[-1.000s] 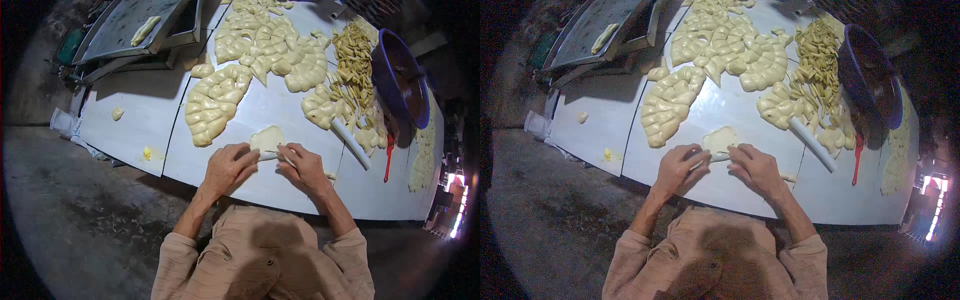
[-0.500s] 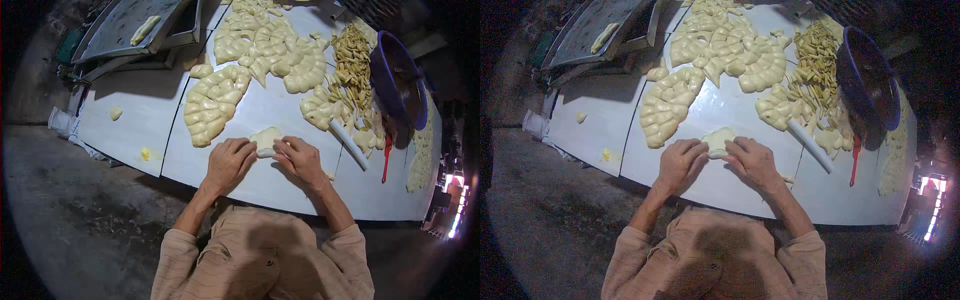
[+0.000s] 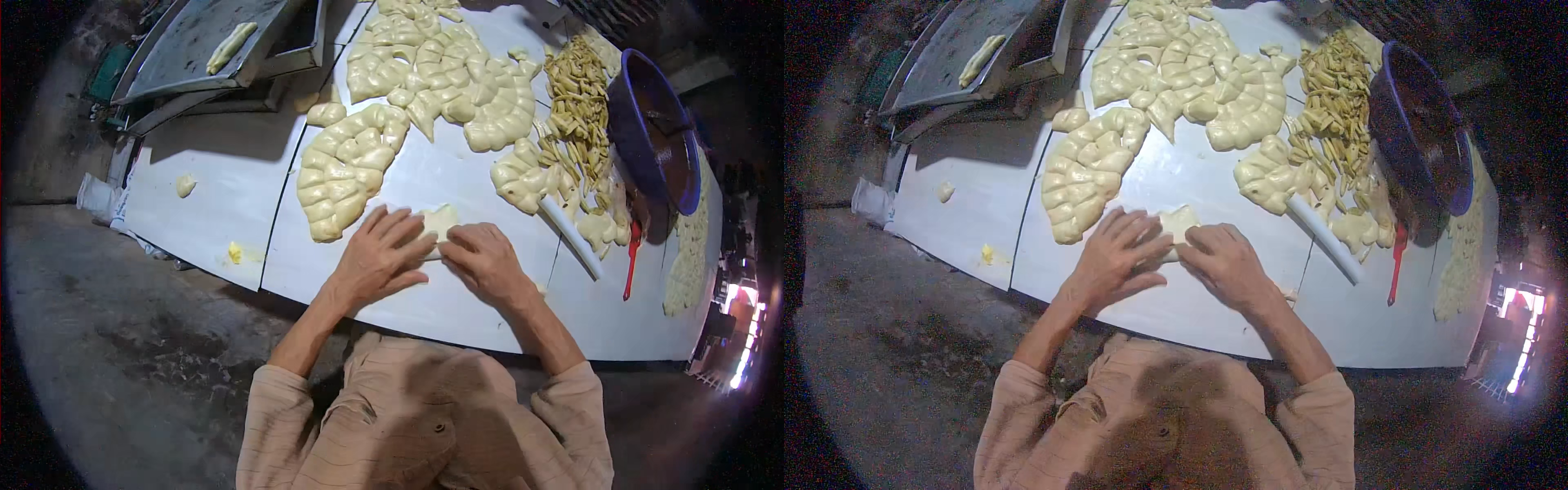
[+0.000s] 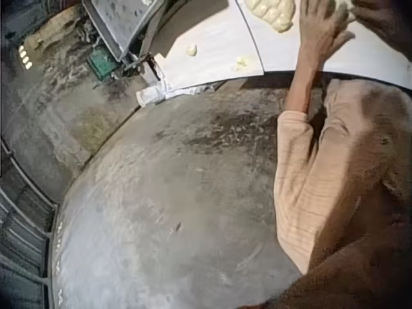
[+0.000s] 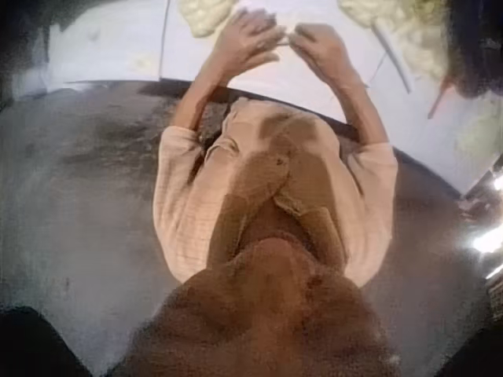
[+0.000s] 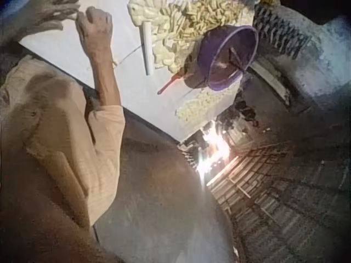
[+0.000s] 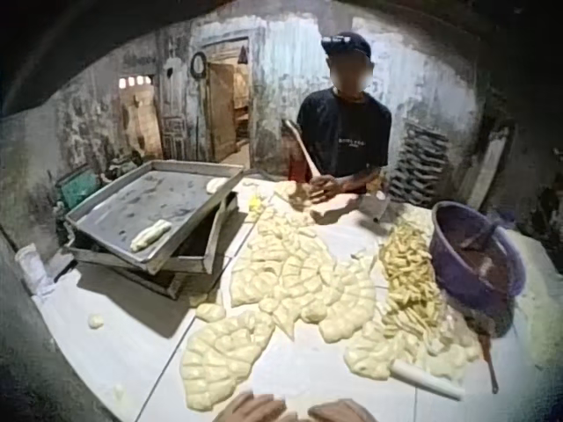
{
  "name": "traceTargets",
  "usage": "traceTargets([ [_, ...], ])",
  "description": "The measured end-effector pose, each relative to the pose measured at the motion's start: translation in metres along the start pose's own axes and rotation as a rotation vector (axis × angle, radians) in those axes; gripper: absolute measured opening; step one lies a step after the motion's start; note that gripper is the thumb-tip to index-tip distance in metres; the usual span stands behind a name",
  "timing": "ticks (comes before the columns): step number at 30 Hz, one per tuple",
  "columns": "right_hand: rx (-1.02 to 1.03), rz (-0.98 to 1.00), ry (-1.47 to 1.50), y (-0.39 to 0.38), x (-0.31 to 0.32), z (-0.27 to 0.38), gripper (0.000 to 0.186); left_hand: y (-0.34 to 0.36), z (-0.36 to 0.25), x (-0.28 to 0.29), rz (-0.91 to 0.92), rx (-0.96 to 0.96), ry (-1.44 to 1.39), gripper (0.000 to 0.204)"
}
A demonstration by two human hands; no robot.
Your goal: The person flattens dough pieces on a table using a rolling pin and by hand, spreads chocolate filling onto the dough with a spatula, adds banana pieces, rolls the dough closed, and transfers the formed pastries onto a metal baking tray.
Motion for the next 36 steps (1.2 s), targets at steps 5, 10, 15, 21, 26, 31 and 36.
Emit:
traceTargets([
  [5,-0.018,-0.04,0.02,0.008,0.004,-0.007,0.029,-0.001,0.007,0.001,-0.208,0.177,-0.01,0.035],
  [10,0.067,-0.049,-0.088,0.0,0.0,-0.011,0.032,-0.005,-0.01,-0.003,-0.189,0.066,-0.043,0.034],
  [15,0.041,-0.067,0.002,0.006,0.01,-0.01,0.027,-0.007,-0.007,0.011,-0.269,0.128,-0.013,0.035],
  [21,0.035,-0.053,-0.126,0.01,0.003,-0.017,0.031,-0.003,0.004,0.005,-0.264,0.223,0.06,0.031],
  [26,0.031,-0.024,-0.026,0.005,0.006,-0.014,0.032,-0.003,-0.009,0.007,-0.282,0.123,-0.029,0.033],
  [31,0.002,-0.112,-0.13,0.012,0.003,-0.024,0.037,0.003,0.002,0.007,-0.357,0.239,0.055,0.036],
  [36,0.065,-0.095,-0.14,0.016,0.003,-0.021,0.027,0.004,0.002,0.001,-0.306,0.189,0.112,0.03],
])
Point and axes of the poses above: each hand's wrist, its own y-axis towards the middle knuckle, its own x-axis out of the back of the hand, z = x × y, the point moved 6 cm from there along y, towards the middle knuckle, and after that the axes turned 6 degrees about -y, right-handed, at the moved point
